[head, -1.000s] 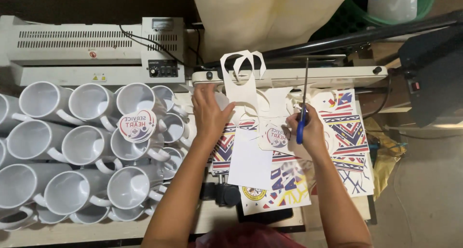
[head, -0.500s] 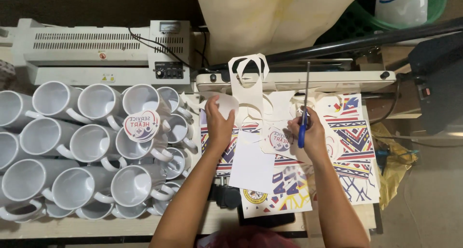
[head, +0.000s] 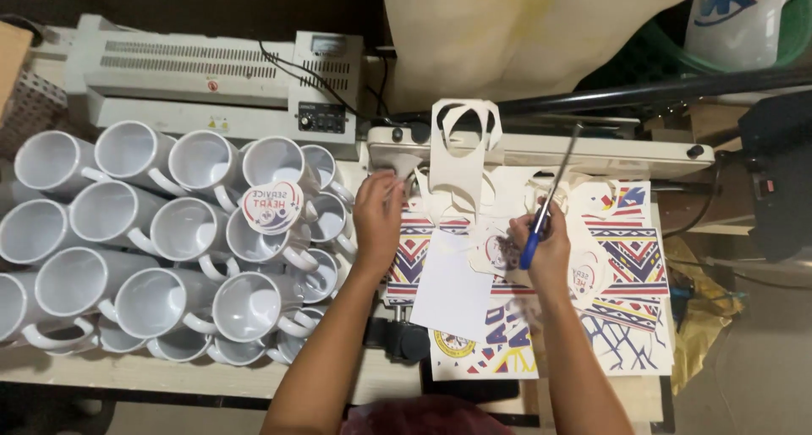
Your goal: The person uses scissors to cut out circular stickers from a sheet of paper. They repeatedly trim the edges of the stickers, which feature a logo, and place the cut pieces on a table next to a stack of white mugs.
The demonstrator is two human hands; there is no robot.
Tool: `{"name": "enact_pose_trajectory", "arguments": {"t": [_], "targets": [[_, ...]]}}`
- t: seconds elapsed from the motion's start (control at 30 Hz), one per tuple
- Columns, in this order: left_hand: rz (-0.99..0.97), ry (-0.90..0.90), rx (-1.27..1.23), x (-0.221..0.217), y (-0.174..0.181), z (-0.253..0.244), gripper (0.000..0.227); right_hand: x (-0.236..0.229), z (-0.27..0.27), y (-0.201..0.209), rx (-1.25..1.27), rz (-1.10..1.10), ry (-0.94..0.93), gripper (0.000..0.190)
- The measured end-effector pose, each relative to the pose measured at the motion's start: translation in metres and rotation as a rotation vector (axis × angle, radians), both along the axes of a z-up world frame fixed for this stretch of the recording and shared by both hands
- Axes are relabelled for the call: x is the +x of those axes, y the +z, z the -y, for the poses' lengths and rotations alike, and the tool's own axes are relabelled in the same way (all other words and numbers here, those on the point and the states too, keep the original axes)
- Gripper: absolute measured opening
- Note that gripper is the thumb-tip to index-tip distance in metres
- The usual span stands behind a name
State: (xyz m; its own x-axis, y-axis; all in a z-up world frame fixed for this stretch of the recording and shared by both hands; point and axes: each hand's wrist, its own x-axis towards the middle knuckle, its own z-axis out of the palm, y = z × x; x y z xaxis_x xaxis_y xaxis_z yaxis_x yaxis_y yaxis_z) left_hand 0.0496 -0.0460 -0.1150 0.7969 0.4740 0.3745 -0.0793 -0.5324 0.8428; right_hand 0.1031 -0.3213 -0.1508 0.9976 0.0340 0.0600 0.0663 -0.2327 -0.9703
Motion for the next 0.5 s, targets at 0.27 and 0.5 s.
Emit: {"name": "enact_pose_trajectory", "arguments": {"t": [0.27,0.5], "targets": [[0.258,-0.158,-0.903,-0.004,0.059,0.025,0.019,-0.011,-0.089,0.038,0.708,-0.071,0.306,0.08],[0.19,-0.263,-0.964,-0.001,0.017,0.029,0.022,0.005,-0.105,0.106,0.769,-0.007,0.117,0.062]]}}
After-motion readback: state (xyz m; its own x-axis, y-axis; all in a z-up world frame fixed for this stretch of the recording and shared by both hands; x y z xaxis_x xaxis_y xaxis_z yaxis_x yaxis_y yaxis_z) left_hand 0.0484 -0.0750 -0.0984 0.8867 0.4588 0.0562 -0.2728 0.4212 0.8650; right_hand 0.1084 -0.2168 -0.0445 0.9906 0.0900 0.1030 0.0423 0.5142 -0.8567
